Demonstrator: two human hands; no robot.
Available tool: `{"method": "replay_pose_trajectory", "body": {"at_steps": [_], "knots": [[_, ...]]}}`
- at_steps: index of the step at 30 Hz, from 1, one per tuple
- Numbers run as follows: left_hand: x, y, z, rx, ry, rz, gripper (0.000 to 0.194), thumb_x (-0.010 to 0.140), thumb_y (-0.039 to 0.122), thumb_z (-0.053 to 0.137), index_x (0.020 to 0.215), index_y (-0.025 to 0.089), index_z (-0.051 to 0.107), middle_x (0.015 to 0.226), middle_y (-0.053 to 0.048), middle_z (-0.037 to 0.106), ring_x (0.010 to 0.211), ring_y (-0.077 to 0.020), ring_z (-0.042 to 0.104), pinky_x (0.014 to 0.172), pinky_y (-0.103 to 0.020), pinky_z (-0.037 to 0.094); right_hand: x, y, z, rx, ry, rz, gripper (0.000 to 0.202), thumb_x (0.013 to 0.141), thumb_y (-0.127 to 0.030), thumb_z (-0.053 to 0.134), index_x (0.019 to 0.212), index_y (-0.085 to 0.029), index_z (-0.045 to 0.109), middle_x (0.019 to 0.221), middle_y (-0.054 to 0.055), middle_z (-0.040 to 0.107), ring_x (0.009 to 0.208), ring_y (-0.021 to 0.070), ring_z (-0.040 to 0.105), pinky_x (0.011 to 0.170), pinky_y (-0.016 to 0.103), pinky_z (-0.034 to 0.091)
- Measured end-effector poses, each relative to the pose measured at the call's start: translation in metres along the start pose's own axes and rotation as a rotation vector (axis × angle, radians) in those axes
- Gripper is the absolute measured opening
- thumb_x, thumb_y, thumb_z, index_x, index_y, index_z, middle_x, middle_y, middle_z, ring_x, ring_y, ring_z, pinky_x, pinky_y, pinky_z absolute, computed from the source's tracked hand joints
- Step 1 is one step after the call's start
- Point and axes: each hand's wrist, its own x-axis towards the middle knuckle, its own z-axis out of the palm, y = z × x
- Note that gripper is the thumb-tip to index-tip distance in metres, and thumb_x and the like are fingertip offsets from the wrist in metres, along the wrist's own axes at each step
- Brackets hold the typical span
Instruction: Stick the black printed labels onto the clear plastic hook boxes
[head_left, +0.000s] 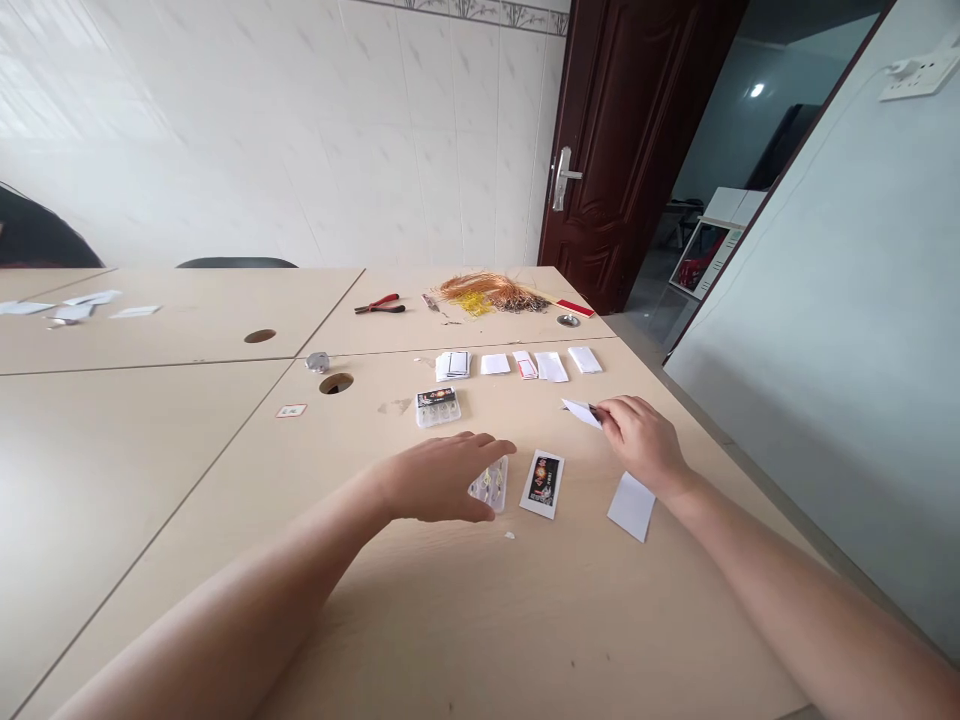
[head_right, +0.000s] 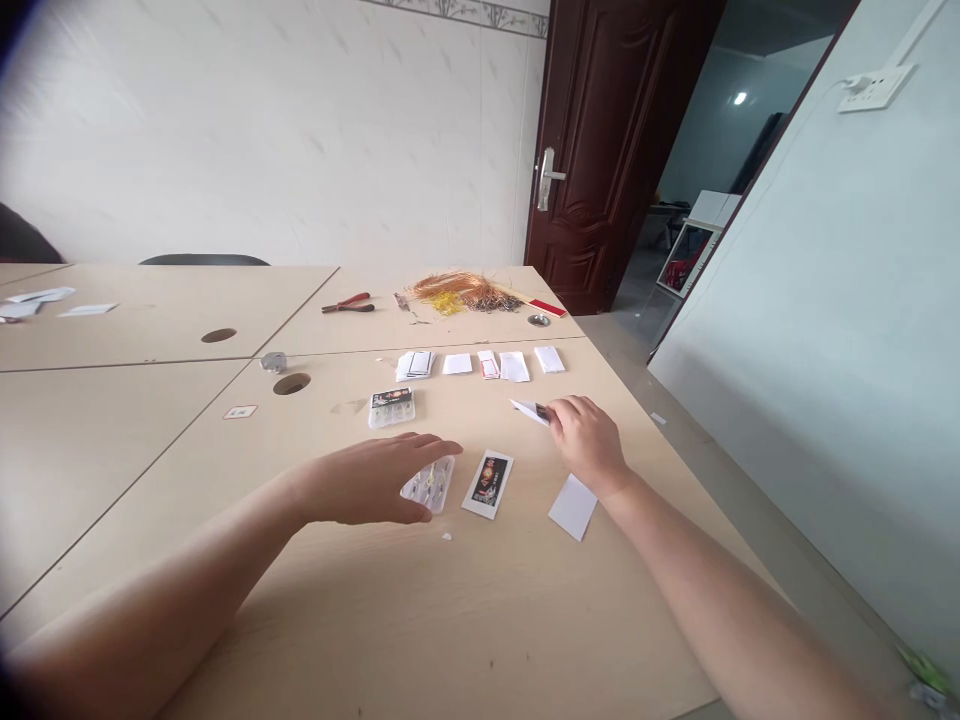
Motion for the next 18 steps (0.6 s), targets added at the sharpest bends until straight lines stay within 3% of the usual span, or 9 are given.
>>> {"method": "replay_pose_trajectory", "body": {"at_steps": [13, 18], "knots": [[-0.001, 0.004, 0.002, -0.031, 0.01, 0.004, 0.068, 0.081, 0.034, 0.069, 0.145, 0.023, 0.052, 0.137, -0.014, 0.064, 0.127, -0.0383, 0.058, 0.105, -0.05, 0.042, -0.008, -0.001, 0.001, -0.026, 0.065, -0.048, 0.02, 0.1, -0.033, 0.062, 0.112, -0.017, 0.066, 0.11, 0.006, 0.069, 0.091, 0.0176, 0.069, 0.08, 0.037, 0.06], [0.002, 0.004, 0.006, -0.185, 0.091, 0.029, 0.076, 0.078, 0.046, 0.075, 0.145, 0.022, 0.05, 0.146, -0.017, 0.057, 0.137, -0.0406, 0.049, 0.11, -0.052, 0.039, -0.01, -0.001, 0.002, 0.012, 0.187, -0.158, 0.018, 0.101, -0.032, 0.061, 0.11, -0.018, 0.067, 0.108, 0.006, 0.07, 0.089, 0.0168, 0.068, 0.079, 0.035, 0.06]]}}
